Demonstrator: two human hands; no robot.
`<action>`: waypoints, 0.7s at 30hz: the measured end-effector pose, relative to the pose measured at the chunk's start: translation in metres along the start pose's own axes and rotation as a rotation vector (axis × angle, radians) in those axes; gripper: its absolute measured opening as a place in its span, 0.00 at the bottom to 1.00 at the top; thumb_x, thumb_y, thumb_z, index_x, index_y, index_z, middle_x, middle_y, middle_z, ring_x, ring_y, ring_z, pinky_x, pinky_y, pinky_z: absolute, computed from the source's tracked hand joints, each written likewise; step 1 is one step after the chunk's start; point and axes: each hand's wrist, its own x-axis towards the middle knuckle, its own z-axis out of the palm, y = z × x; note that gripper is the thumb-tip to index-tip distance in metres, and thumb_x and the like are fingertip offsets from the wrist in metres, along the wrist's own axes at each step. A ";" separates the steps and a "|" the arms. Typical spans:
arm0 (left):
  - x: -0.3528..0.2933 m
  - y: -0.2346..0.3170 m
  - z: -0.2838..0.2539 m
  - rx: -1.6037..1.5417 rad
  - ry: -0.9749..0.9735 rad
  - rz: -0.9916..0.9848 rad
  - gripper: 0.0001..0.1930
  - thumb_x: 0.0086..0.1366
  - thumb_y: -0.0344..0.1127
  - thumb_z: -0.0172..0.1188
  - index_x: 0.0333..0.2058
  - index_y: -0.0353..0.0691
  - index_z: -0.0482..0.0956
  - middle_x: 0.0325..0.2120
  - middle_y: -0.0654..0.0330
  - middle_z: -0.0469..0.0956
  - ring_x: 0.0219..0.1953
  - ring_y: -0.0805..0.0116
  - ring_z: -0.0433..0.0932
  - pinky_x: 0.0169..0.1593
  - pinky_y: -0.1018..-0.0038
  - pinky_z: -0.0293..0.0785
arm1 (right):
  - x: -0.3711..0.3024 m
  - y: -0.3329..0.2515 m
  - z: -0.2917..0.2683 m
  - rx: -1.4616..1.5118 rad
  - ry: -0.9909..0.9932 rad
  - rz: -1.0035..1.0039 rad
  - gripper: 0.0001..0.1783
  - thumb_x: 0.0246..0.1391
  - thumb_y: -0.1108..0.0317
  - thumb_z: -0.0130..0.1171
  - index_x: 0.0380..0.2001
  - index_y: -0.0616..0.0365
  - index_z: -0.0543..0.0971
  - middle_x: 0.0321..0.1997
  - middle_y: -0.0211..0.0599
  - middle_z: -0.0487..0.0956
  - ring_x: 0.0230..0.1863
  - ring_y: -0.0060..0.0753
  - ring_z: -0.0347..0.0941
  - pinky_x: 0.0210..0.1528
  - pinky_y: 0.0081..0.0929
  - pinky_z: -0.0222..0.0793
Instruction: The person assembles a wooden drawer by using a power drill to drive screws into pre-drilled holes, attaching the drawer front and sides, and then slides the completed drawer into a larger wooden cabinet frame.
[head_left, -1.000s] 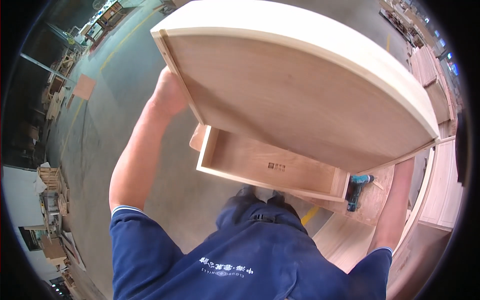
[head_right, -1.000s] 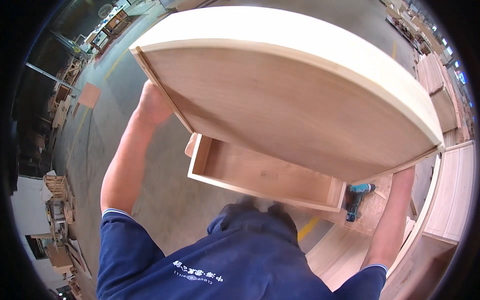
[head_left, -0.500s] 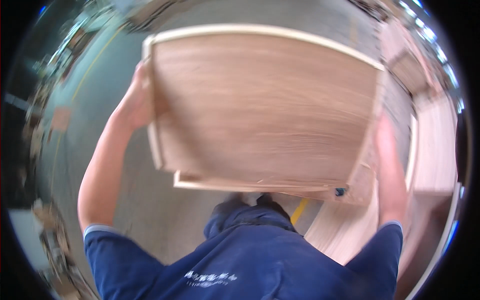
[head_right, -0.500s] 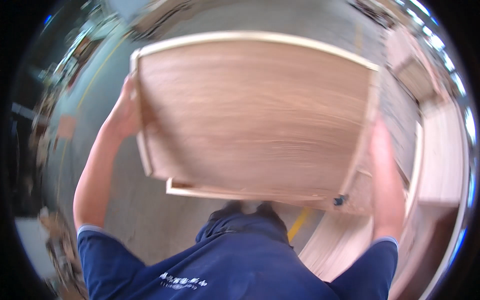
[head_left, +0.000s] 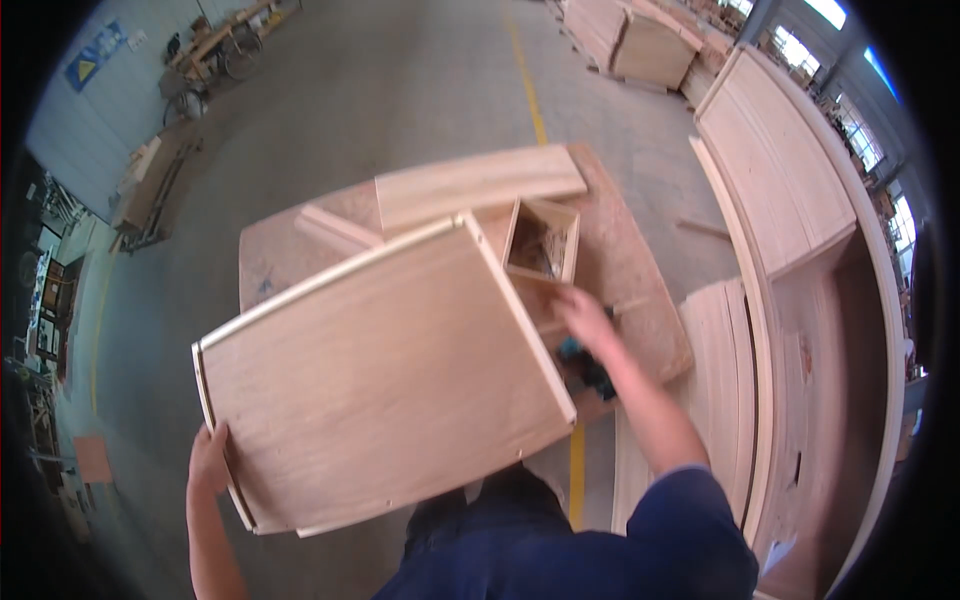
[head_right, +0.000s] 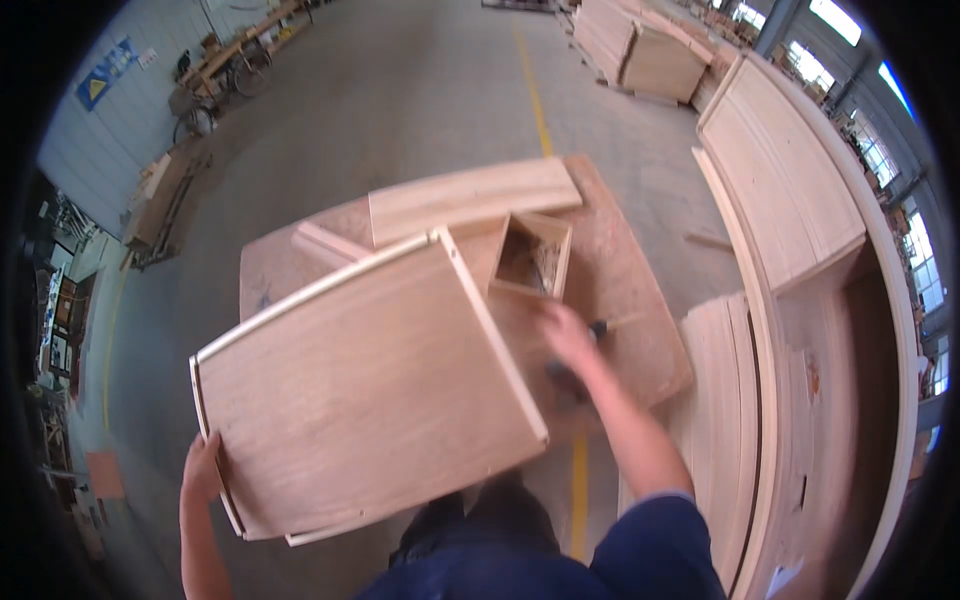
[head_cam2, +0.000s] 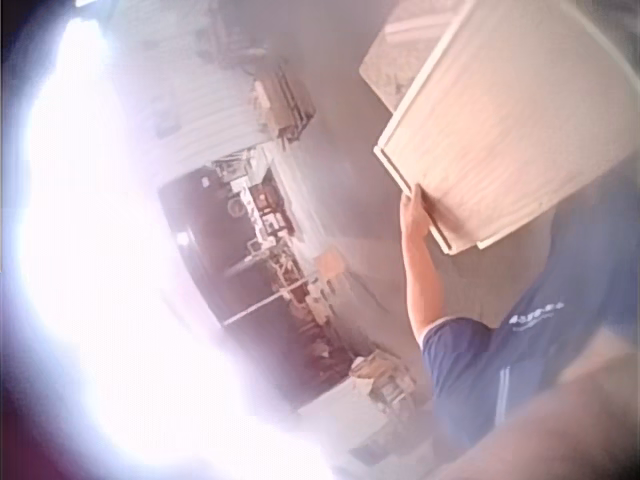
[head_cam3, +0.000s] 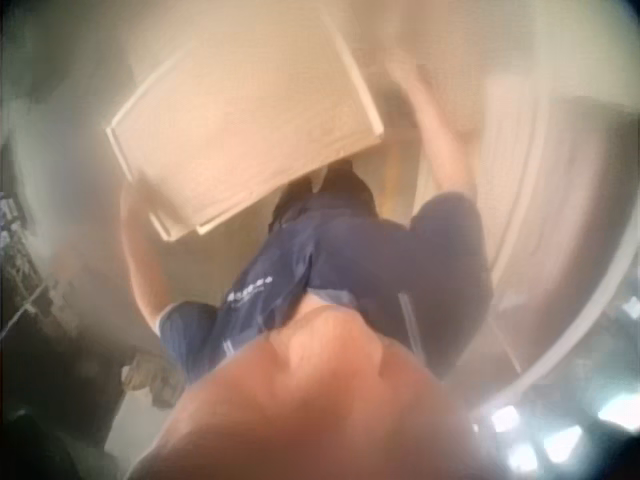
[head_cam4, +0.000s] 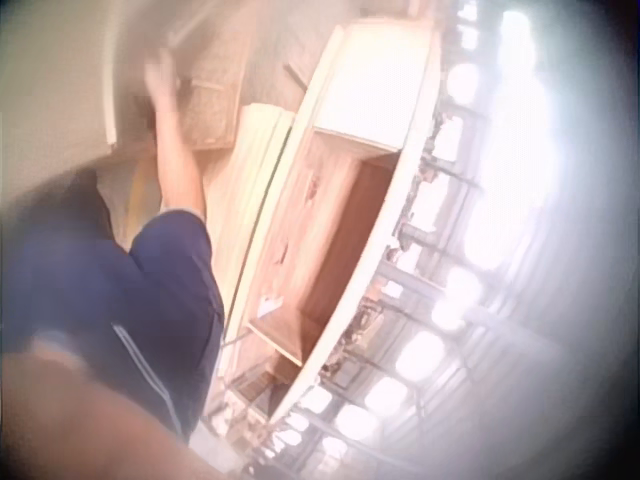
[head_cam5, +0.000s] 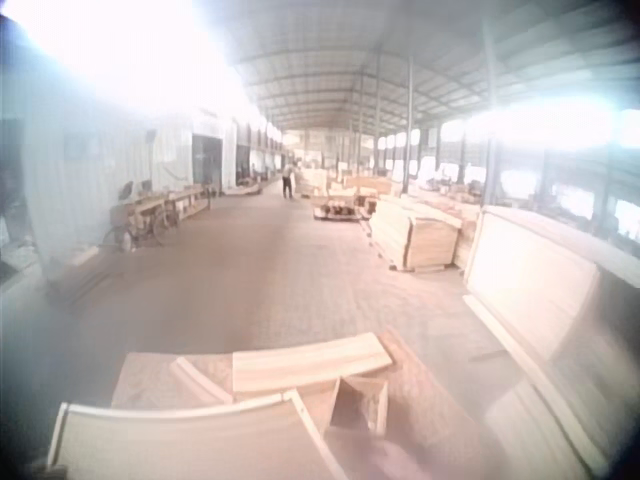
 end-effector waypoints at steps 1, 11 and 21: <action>-0.008 -0.003 0.000 0.024 0.035 -0.048 0.14 0.74 0.45 0.54 0.38 0.40 0.77 0.22 0.70 0.70 0.22 0.78 0.66 0.26 0.75 0.64 | -0.019 0.026 -0.008 -0.327 0.032 0.229 0.37 0.56 0.61 0.63 0.66 0.60 0.65 0.62 0.52 0.75 0.60 0.49 0.74 0.63 0.39 0.69; -0.136 -0.020 0.035 0.442 0.295 0.501 0.31 0.51 0.23 0.65 0.57 0.34 0.74 0.72 0.41 0.51 0.71 0.40 0.58 0.71 0.57 0.59 | -0.054 0.124 0.007 -0.745 0.140 0.533 0.67 0.45 0.64 0.71 0.76 0.55 0.33 0.62 0.63 0.66 0.61 0.64 0.69 0.64 0.50 0.67; -0.150 -0.033 0.028 0.553 0.179 0.727 0.34 0.50 0.45 0.77 0.55 0.39 0.79 0.65 0.51 0.69 0.71 0.41 0.59 0.72 0.43 0.52 | -0.114 -0.051 -0.101 0.005 0.439 0.141 0.13 0.62 0.56 0.61 0.34 0.54 0.80 0.32 0.28 0.76 0.30 0.22 0.70 0.35 0.27 0.68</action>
